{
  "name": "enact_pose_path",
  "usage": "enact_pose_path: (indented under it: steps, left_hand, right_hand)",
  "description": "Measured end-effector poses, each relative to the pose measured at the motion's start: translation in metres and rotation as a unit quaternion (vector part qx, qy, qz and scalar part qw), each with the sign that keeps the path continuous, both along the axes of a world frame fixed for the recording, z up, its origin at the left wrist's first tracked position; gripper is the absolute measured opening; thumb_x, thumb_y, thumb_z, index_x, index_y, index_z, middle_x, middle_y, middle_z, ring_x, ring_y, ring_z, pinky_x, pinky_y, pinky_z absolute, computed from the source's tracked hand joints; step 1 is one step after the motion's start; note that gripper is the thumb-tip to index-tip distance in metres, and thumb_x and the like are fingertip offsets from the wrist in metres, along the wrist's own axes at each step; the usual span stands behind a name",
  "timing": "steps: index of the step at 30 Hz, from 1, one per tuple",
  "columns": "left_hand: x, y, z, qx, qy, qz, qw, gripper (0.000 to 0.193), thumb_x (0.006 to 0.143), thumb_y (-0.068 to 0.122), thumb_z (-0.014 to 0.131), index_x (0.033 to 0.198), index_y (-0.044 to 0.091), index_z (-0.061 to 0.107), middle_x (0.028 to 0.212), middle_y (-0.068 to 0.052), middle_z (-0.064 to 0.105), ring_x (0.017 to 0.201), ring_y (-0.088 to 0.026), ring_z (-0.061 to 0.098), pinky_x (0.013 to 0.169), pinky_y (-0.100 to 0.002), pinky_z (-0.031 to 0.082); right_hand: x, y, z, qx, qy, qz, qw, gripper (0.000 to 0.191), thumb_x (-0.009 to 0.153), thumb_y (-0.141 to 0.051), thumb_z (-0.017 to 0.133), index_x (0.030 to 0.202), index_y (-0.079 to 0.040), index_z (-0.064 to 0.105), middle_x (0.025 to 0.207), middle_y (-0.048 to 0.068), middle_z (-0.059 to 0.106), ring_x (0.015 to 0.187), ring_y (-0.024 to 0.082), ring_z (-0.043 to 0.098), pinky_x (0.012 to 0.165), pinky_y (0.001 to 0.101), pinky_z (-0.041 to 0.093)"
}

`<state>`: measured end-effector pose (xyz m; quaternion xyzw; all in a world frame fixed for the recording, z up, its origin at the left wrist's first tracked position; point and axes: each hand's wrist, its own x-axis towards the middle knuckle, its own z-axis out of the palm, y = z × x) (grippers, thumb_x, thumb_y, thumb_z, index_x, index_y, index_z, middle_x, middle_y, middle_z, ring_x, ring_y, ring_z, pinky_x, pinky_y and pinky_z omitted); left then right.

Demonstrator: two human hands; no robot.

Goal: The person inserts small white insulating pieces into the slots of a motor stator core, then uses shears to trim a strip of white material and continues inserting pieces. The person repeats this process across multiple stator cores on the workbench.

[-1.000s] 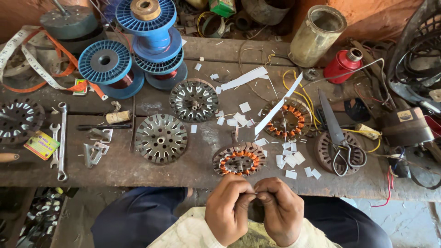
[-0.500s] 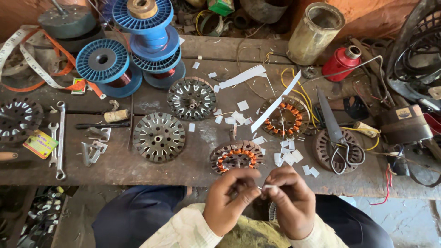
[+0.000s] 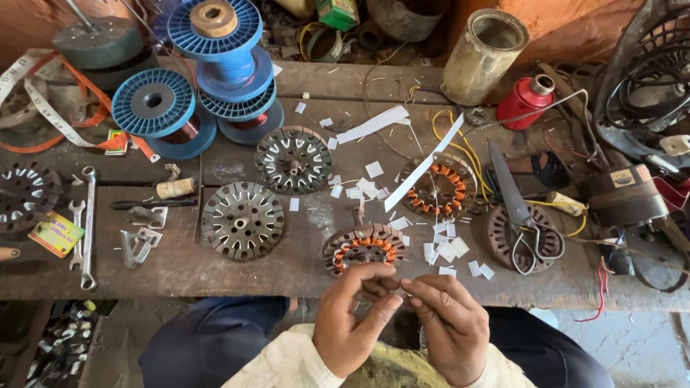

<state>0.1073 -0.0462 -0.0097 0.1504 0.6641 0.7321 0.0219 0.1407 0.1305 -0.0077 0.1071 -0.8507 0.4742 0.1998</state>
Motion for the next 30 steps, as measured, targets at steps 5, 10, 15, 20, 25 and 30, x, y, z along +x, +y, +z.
enact_pose_path:
  steps: [5,10,15,20,25,30]
  left_hand:
    - [0.000,-0.004,-0.002,-0.025,0.035,-0.035,0.998,0.017,0.096,0.014,0.075,0.106,0.001,0.072,0.103,-0.010,0.073,0.091,-0.016,0.072,0.079,-0.028,0.059]
    - [0.001,-0.001,-0.016,0.098,-0.102,-0.105,0.984,0.014,0.096,0.007,0.074,0.106,-0.003,0.073,0.102,-0.010,0.070,0.088,-0.012,0.067,0.075,-0.025,0.054]
    - [0.001,0.002,-0.025,0.158,-0.220,-0.119,0.955,0.010,0.094,0.003,0.072,0.101,-0.003,0.071,0.091,-0.008,0.071,0.077,-0.009,0.068,0.070,-0.021,0.057]
    - [0.001,-0.003,-0.012,0.019,-0.038,-0.020,0.999,0.010,0.095,0.008,0.072,0.097,-0.001,0.069,0.094,-0.007,0.068,0.080,-0.014,0.066,0.071,-0.025,0.053]
    - [0.002,-0.005,0.003,-0.061,0.081,0.025,0.995,0.011,0.097,0.011,0.071,0.096,0.001,0.065,0.092,-0.009,0.068,0.080,-0.023,0.070,0.073,-0.032,0.054]
    - [0.005,-0.002,0.003,-0.081,0.088,0.024,0.993,0.004,0.096,0.005,0.065,0.096,0.002,0.063,0.093,-0.011,0.067,0.082,-0.026,0.069,0.073,-0.033,0.054]
  right_hand:
    - [0.006,0.001,0.004,-0.018,0.018,-0.015,1.000,0.020,0.079,0.007,0.076,0.097,0.002,0.068,0.093,0.012,0.076,0.079,0.016,0.077,0.066,0.0239,0.058]
    - [-0.011,0.014,0.014,0.127,0.202,0.077,0.968,0.028,0.076,0.002,0.081,0.099,-0.001,0.066,0.099,0.014,0.071,0.087,0.025,0.075,0.075,0.0315,0.062]
    - [-0.014,0.024,0.026,0.215,0.235,0.141,0.937,0.033,0.071,0.000,0.079,0.102,0.001,0.068,0.099,0.016,0.071,0.087,0.030,0.075,0.076,0.0371,0.061]
    - [-0.003,0.004,0.012,0.050,0.042,0.037,0.997,0.026,0.075,0.000,0.083,0.099,-0.001,0.071,0.096,0.011,0.077,0.084,0.020,0.079,0.071,0.0269,0.062]
    - [0.002,0.005,0.005,-0.006,-0.045,0.039,0.998,0.020,0.080,0.001,0.079,0.098,0.001,0.072,0.092,0.009,0.078,0.074,0.012,0.080,0.064,0.0234,0.064]
    - [0.003,0.002,0.000,-0.042,-0.080,0.036,0.995,0.015,0.080,0.003,0.076,0.094,0.000,0.072,0.088,0.008,0.077,0.072,0.014,0.078,0.064,0.0249,0.062]
